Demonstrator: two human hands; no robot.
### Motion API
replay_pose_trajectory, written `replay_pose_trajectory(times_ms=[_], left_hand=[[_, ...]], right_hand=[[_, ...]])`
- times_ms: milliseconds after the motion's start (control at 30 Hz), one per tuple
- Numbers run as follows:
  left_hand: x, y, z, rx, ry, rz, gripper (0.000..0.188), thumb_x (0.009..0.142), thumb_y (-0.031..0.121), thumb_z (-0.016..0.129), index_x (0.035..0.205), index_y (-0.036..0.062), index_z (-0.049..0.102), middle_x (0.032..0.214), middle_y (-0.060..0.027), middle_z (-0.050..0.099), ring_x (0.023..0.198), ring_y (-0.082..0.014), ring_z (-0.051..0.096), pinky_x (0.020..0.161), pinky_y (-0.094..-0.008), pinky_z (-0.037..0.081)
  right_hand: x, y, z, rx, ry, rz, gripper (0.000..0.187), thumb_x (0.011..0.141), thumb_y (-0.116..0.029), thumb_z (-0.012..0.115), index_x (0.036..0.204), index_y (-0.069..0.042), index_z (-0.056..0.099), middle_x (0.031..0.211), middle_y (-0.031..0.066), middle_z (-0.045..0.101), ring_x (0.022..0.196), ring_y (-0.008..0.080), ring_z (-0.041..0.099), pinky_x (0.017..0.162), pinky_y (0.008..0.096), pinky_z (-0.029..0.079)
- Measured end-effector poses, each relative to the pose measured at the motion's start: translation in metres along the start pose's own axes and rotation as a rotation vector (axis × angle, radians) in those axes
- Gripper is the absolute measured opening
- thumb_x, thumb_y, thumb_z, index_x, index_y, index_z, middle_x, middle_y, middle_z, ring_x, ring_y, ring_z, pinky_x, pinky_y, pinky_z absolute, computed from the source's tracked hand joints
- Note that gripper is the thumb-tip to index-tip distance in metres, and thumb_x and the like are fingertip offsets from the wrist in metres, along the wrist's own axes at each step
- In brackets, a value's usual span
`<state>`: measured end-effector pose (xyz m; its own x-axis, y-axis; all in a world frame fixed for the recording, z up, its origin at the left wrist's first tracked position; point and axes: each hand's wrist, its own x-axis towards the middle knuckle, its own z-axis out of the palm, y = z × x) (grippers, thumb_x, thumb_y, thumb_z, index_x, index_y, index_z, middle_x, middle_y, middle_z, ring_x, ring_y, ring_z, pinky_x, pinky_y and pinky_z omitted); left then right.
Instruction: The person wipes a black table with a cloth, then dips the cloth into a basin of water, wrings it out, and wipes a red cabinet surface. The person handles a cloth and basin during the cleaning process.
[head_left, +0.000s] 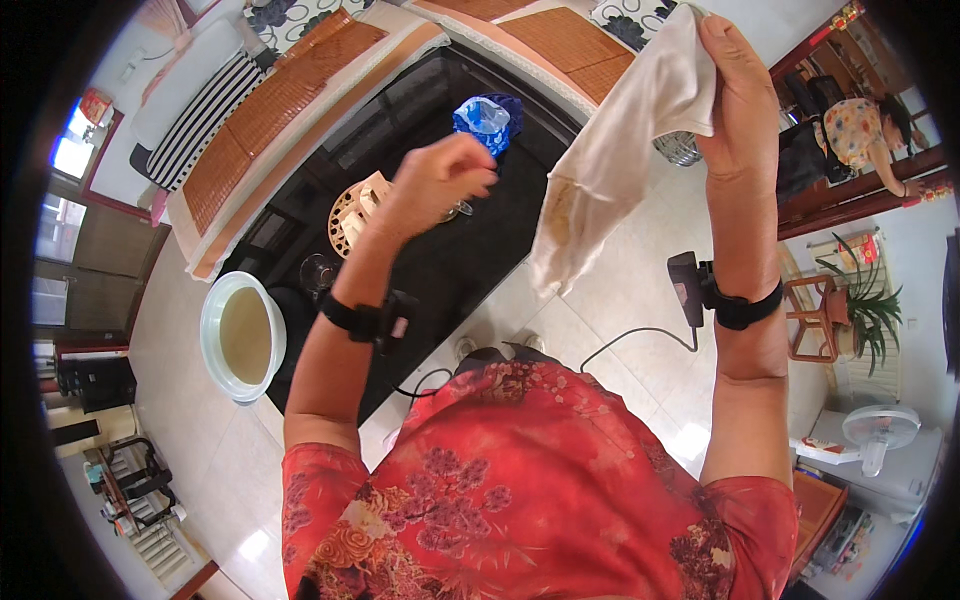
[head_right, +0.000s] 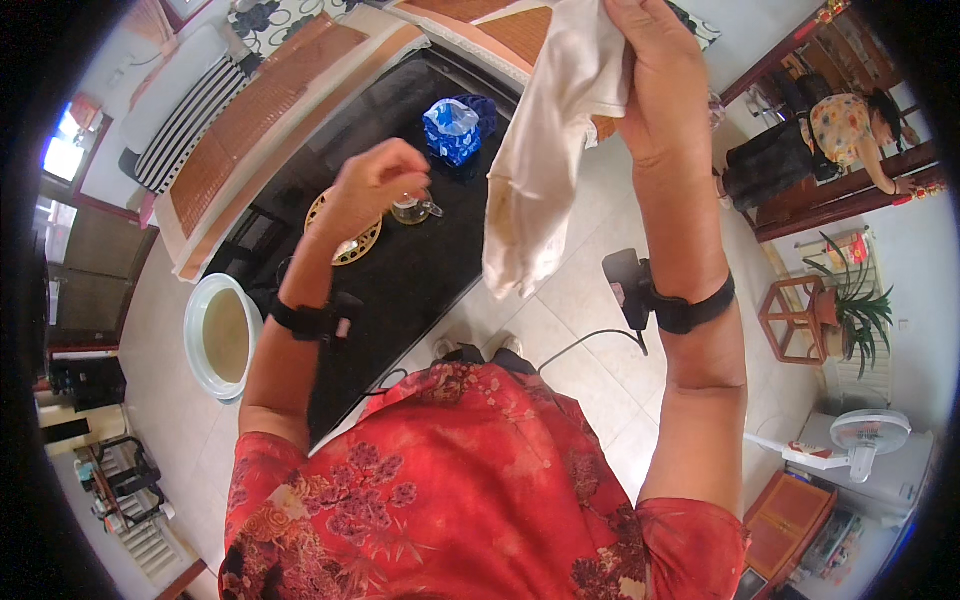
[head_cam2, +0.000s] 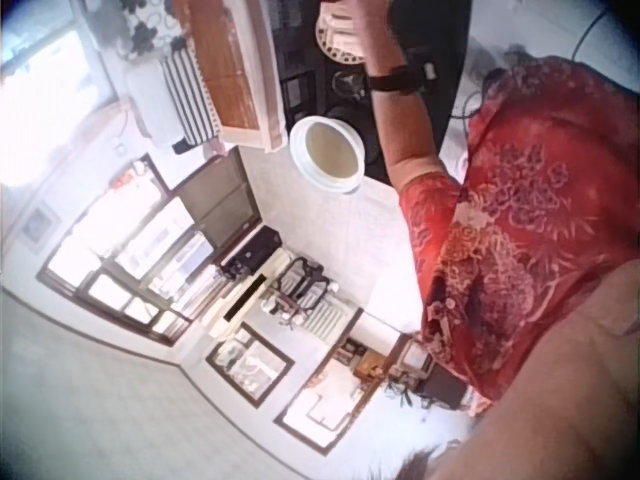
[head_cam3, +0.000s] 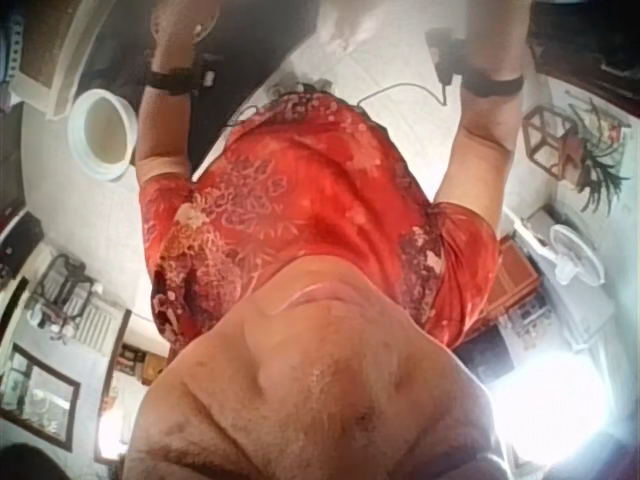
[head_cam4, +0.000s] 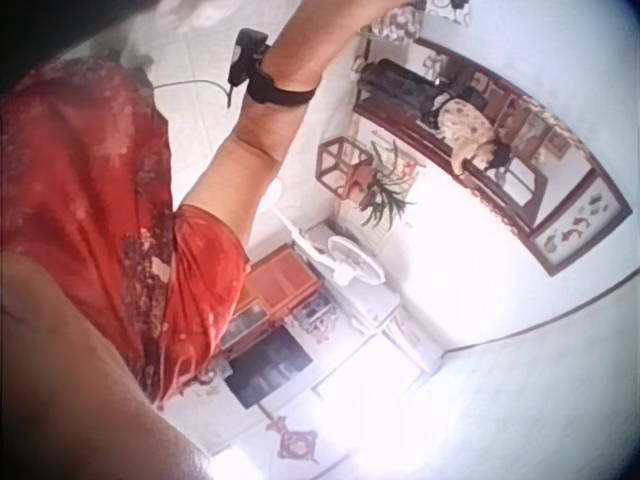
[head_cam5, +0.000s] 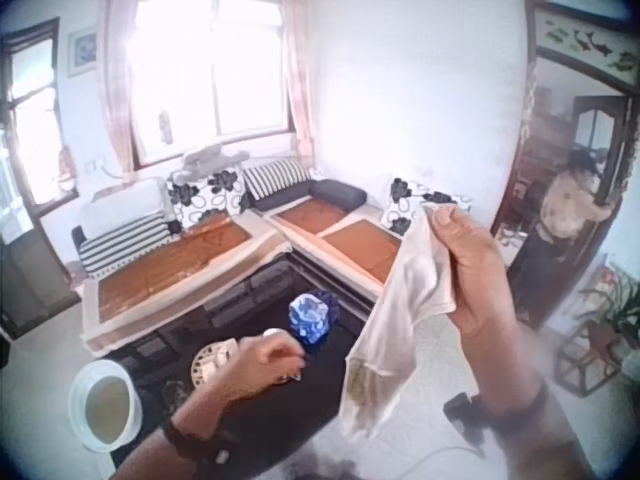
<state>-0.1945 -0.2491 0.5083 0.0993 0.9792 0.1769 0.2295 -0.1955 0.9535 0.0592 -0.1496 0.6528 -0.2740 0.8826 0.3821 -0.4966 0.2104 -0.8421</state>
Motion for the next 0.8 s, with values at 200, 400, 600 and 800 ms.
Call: replay_pose_trajectory(times_ms=[200, 400, 600, 800], left_hand=[[0.002, 0.051, 0.048, 0.047, -0.04, 0.17, 0.011, 0.088, 0.003, 0.065, 0.097, 0.0009, 0.06, 0.091, -0.0044, 0.065, 0.084, -0.0101, 0.065, 0.077, -0.0251, 0.052], [0.005, 0.051, 0.06, 0.368, 0.384, 0.363, 0.023, 0.08, 0.007, 0.075, 0.088, 0.0036, 0.054, 0.083, -0.0061, 0.06, 0.067, -0.0125, 0.059, 0.062, -0.0254, 0.048], [0.006, 0.041, 0.092, 0.392, 0.35, 0.389, 0.032, 0.078, 0.014, 0.08, 0.093, 0.0033, 0.053, 0.082, -0.01, 0.057, 0.069, -0.0187, 0.061, 0.06, -0.0302, 0.049], [0.04, 0.009, 0.108, 0.011, 0.387, 0.139, 0.033, 0.084, 0.019, 0.075, 0.105, 0.0017, 0.057, 0.083, -0.0102, 0.061, 0.075, -0.0207, 0.06, 0.067, -0.0296, 0.049]], right_hand=[[-0.001, -0.01, -0.027, -0.122, 0.063, -0.054, 0.022, 0.099, -0.011, 0.05, 0.116, 0.003, 0.055, 0.107, 0.0088, 0.064, 0.099, 0.0145, 0.063, 0.088, 0.0271, 0.05], [-0.016, -0.03, -0.024, -0.109, 0.057, -0.109, 0.028, 0.097, -0.006, 0.049, 0.123, 0.006, 0.05, 0.113, 0.013, 0.062, 0.105, 0.0172, 0.062, 0.093, 0.0308, 0.049], [-0.023, -0.035, -0.002, -0.098, -0.027, -0.15, 0.039, 0.095, -0.003, 0.049, 0.132, 0.009, 0.043, 0.118, 0.016, 0.061, 0.111, 0.0204, 0.06, 0.097, 0.0322, 0.047], [-0.032, -0.026, 0.088, -0.163, 0.327, -0.268, 0.019, 0.095, -0.009, 0.055, 0.111, 0.0, 0.056, 0.094, 0.0047, 0.062, 0.083, 0.012, 0.059, 0.074, 0.0259, 0.048]])
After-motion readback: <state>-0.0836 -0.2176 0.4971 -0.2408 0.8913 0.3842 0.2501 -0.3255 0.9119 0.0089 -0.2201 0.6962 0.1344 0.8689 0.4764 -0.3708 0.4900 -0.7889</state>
